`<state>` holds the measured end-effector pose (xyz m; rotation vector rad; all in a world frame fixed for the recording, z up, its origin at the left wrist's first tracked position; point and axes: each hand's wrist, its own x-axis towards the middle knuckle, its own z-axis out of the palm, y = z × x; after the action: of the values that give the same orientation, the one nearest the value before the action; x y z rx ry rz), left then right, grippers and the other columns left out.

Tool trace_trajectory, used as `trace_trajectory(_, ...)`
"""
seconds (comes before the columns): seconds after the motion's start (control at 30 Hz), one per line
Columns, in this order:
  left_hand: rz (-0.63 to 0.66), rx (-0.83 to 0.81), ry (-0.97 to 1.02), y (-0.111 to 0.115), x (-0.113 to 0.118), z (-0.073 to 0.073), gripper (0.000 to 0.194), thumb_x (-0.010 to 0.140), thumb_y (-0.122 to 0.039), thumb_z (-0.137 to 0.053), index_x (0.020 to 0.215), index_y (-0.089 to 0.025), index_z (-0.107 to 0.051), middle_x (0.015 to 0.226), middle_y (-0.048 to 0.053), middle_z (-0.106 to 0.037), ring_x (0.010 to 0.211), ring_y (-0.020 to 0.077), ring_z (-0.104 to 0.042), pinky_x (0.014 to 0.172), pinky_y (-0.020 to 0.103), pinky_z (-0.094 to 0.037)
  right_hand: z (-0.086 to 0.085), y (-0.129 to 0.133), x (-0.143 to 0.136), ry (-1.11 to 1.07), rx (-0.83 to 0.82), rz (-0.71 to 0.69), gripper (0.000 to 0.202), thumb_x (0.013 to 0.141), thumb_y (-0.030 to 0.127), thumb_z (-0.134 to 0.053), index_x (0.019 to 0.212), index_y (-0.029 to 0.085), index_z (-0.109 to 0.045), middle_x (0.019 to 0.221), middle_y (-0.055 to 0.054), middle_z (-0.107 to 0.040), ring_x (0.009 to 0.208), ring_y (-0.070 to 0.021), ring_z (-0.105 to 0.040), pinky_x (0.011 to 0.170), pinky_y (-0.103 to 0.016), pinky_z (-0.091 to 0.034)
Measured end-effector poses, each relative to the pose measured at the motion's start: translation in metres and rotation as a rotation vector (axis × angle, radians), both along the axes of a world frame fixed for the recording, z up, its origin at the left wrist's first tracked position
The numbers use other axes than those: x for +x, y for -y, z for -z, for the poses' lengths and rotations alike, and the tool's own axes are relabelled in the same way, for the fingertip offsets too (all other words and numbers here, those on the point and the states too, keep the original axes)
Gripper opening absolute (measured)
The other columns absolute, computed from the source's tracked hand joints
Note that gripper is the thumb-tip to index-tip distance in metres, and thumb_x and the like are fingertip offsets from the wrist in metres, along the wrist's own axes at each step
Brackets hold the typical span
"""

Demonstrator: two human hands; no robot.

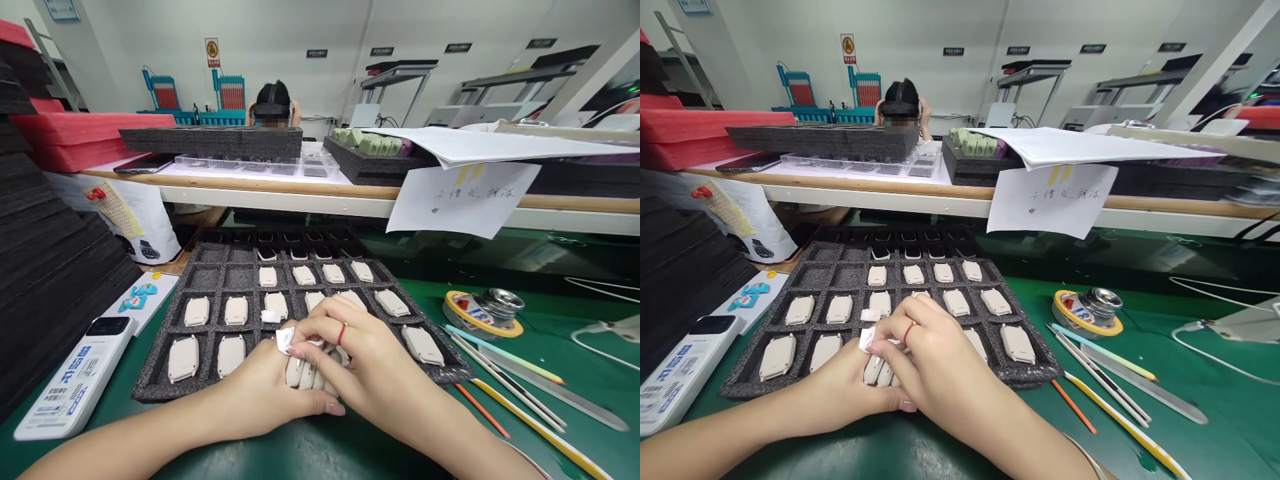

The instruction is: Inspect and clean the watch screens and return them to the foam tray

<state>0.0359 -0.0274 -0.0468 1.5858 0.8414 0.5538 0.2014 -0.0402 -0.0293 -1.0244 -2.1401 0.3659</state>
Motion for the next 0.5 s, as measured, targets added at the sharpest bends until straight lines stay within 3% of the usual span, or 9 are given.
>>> trace_trajectory(0.13, -0.005, 0.04, -0.026, 0.001, 0.0, 0.005, 0.033, 0.073, -0.024, -0.076, 0.102, -0.02, -0.06, 0.106, 0.002, -0.061, 0.102, 0.0237, -0.059, 0.086, 0.033, -0.048, -0.005, 0.009, -0.005, 0.089, -0.017, -0.011, 0.014, 0.094, 0.012, -0.058, 0.087, 0.018, -0.069, 0.084, -0.005, -0.063, 0.081, -0.02, -0.058, 0.075, -0.033, -0.052)
trace_trajectory(0.23, 0.008, 0.075, -0.042, 0.001, 0.001, 0.006, 0.029, 0.075, -0.027, -0.075, 0.099, -0.02, -0.06, 0.105, 0.002, -0.06, 0.105, 0.024, -0.058, 0.089, 0.033, -0.047, -0.006, 0.01, -0.005, 0.153, 0.012, -0.004, 0.015, 0.095, 0.013, -0.058, 0.085, 0.017, -0.068, 0.083, -0.006, -0.062, 0.081, -0.0209, -0.057, 0.075, -0.034, -0.051)
trace_trajectory(0.37, 0.008, 0.038, -0.178, 0.002, -0.002, 0.001, 0.052, 0.073, -0.041, -0.079, 0.115, -0.021, -0.058, 0.105, 0.001, -0.064, 0.1, 0.0242, -0.058, 0.086, 0.034, -0.048, -0.005, 0.0, 0.006, 0.134, -0.002, 0.089, 0.015, 0.095, 0.013, -0.057, 0.084, 0.017, -0.067, 0.081, -0.004, -0.061, 0.08, -0.0199, -0.057, 0.073, -0.033, -0.049)
trace_trajectory(0.5, -0.01, 0.023, -0.222, 0.002, -0.004, 0.001, 0.066, 0.072, -0.044, -0.08, 0.127, -0.021, -0.053, 0.107, 0.002, -0.067, 0.097, 0.0244, -0.061, 0.084, 0.034, -0.05, -0.006, -0.002, 0.01, 0.034, -0.067, 0.115, 0.013, 0.094, 0.013, -0.058, 0.085, 0.018, -0.066, 0.083, -0.003, -0.062, 0.079, -0.0177, -0.059, 0.072, -0.03, -0.048)
